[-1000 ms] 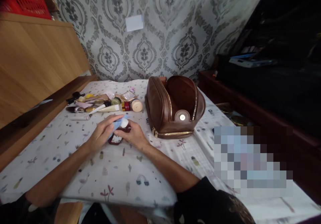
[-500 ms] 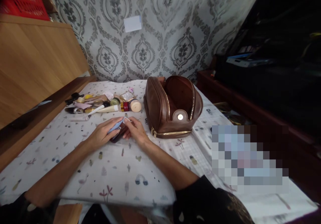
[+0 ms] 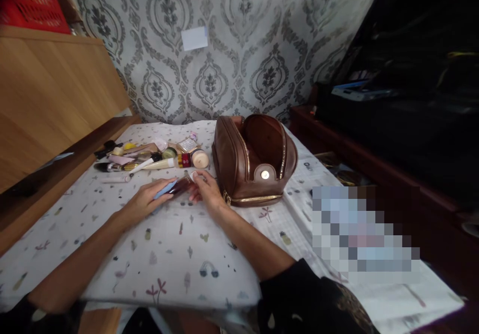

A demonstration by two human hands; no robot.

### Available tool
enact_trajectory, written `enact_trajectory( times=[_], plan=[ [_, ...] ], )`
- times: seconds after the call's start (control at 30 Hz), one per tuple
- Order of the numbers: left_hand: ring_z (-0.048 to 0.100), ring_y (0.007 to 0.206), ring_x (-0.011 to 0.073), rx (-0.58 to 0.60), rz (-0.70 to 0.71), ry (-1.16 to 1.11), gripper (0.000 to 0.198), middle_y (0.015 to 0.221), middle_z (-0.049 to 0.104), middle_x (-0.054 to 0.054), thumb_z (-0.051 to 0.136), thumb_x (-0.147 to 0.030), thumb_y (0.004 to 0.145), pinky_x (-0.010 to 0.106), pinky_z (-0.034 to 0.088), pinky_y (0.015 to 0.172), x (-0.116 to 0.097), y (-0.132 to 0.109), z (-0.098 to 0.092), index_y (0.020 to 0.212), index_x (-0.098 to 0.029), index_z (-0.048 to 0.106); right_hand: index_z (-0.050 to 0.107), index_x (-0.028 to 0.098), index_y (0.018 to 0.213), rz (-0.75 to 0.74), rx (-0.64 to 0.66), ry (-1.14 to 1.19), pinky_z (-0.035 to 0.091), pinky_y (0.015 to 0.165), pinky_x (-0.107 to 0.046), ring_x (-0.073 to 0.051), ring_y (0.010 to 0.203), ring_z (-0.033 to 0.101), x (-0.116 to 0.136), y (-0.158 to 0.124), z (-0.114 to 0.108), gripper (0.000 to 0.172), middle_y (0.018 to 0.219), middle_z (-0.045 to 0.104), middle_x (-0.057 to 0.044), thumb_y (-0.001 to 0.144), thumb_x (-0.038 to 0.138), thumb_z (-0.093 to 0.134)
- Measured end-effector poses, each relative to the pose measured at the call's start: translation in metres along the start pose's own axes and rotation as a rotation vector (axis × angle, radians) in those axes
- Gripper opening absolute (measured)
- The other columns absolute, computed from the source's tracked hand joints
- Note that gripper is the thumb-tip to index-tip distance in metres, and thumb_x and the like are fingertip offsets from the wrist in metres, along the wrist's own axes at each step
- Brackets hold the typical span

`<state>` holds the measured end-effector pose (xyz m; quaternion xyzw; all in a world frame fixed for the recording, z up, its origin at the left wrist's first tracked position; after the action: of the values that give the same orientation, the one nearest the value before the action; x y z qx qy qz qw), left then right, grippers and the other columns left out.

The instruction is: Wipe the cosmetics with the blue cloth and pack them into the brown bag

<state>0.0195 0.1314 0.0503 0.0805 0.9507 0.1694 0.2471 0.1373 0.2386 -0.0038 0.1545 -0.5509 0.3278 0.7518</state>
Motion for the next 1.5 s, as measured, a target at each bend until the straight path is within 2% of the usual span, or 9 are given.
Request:
enact_trajectory(
  times=[0.2, 0.37, 0.5, 0.63, 0.8, 1.1, 1.2, 1.33, 1.5],
  plan=[
    [0.064, 0.116, 0.0251, -0.083, -0.051, -0.002, 0.042, 0.125, 0.068, 0.012, 0.045, -0.041, 0.101, 0.038, 0.050, 0.102, 0.007, 0.001, -0.003, 0.134, -0.019, 0.059, 0.054, 0.021, 0.079, -0.148, -0.016, -0.146, 0.027, 0.034, -0.020, -0.008, 0.035, 0.043, 0.010, 0.000, -0.002, 0.046, 0.048, 0.051, 0.008, 0.068, 0.061, 0.075],
    [0.062, 0.117, 0.0266, -0.058, -0.038, 0.036, 0.051, 0.127, 0.065, 0.013, 0.053, -0.045, 0.097, 0.040, 0.049, 0.100, 0.005, 0.001, 0.004, 0.142, -0.020, 0.049, 0.048, 0.022, 0.065, -0.284, -0.051, -0.264, 0.026, 0.037, -0.022, -0.008, 0.035, 0.038, 0.019, -0.001, -0.002, 0.048, 0.043, 0.046, 0.008, 0.070, 0.063, 0.074],
    [0.063, 0.109, 0.0258, -0.046, -0.093, 0.000, 0.048, 0.121, 0.066, 0.010, 0.056, -0.046, 0.095, 0.038, 0.049, 0.096, 0.006, 0.003, 0.005, 0.135, -0.021, 0.054, 0.048, 0.023, 0.066, -0.249, -0.033, -0.214, 0.026, 0.037, -0.022, -0.008, 0.036, 0.039, 0.016, 0.000, -0.002, 0.050, 0.045, 0.048, 0.007, 0.071, 0.065, 0.072],
    [0.062, 0.085, 0.0216, -0.021, -0.183, 0.000, 0.036, 0.094, 0.066, 0.004, 0.058, -0.051, 0.092, 0.033, 0.048, 0.078, 0.006, 0.006, 0.004, 0.108, -0.019, 0.062, 0.049, 0.022, 0.065, -0.199, -0.037, -0.148, 0.023, 0.036, -0.022, -0.007, 0.036, 0.038, 0.012, 0.002, -0.004, 0.053, 0.047, 0.050, 0.007, 0.067, 0.068, 0.073],
    [0.051, 0.068, 0.0157, -0.027, -0.221, -0.051, 0.035, 0.072, 0.053, -0.002, 0.045, -0.048, 0.098, 0.028, 0.039, 0.067, 0.003, 0.007, 0.004, 0.080, -0.020, 0.052, 0.050, 0.021, 0.068, -0.152, -0.040, -0.119, 0.024, 0.037, -0.021, -0.007, 0.037, 0.040, 0.012, 0.002, -0.006, 0.051, 0.047, 0.050, 0.007, 0.067, 0.066, 0.074],
    [0.046, 0.061, 0.0130, -0.126, -0.306, -0.243, 0.042, 0.062, 0.044, -0.004, 0.037, -0.048, 0.100, 0.025, 0.037, 0.062, 0.010, 0.004, -0.002, 0.069, -0.021, 0.044, 0.050, 0.021, 0.066, -0.074, -0.003, -0.136, 0.025, 0.035, -0.019, -0.007, 0.037, 0.041, 0.010, -0.002, -0.001, 0.048, 0.047, 0.053, 0.007, 0.067, 0.061, 0.075],
    [0.049, 0.061, 0.0135, -0.188, -0.331, -0.241, 0.037, 0.064, 0.050, -0.004, 0.044, -0.048, 0.098, 0.025, 0.040, 0.062, 0.009, 0.003, -0.008, 0.075, -0.020, 0.053, 0.054, 0.021, 0.073, -0.056, 0.019, -0.099, 0.026, 0.036, -0.018, -0.007, 0.037, 0.042, 0.014, -0.002, 0.000, 0.046, 0.049, 0.055, 0.007, 0.065, 0.059, 0.078],
    [0.062, 0.081, 0.0198, -0.351, -0.239, -0.145, 0.027, 0.087, 0.068, 0.001, 0.065, -0.044, 0.088, 0.030, 0.049, 0.076, -0.004, 0.002, -0.024, 0.098, -0.019, 0.064, 0.058, 0.019, 0.079, -0.125, 0.040, -0.075, 0.030, 0.038, -0.019, -0.007, 0.039, 0.045, 0.029, -0.004, 0.002, 0.047, 0.050, 0.054, 0.007, 0.065, 0.060, 0.078],
    [0.064, 0.099, 0.0236, -0.496, 0.071, 0.069, 0.029, 0.104, 0.069, 0.006, 0.068, -0.039, 0.088, 0.037, 0.051, 0.092, -0.041, -0.001, -0.035, 0.112, -0.024, 0.061, 0.063, 0.018, 0.082, -0.270, 0.047, -0.131, 0.044, 0.049, -0.024, -0.011, 0.050, 0.054, 0.055, -0.016, 0.003, 0.045, 0.059, 0.060, 0.003, 0.067, 0.057, 0.079]
  ],
)
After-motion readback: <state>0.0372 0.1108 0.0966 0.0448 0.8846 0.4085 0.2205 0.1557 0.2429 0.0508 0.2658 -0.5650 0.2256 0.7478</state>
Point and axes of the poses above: each hand's wrist, its own y-axis towards the middle knuckle, its own z-axis out of the palm, x = y × z, the point moved 8 cm from there along y, towards the middle knuckle
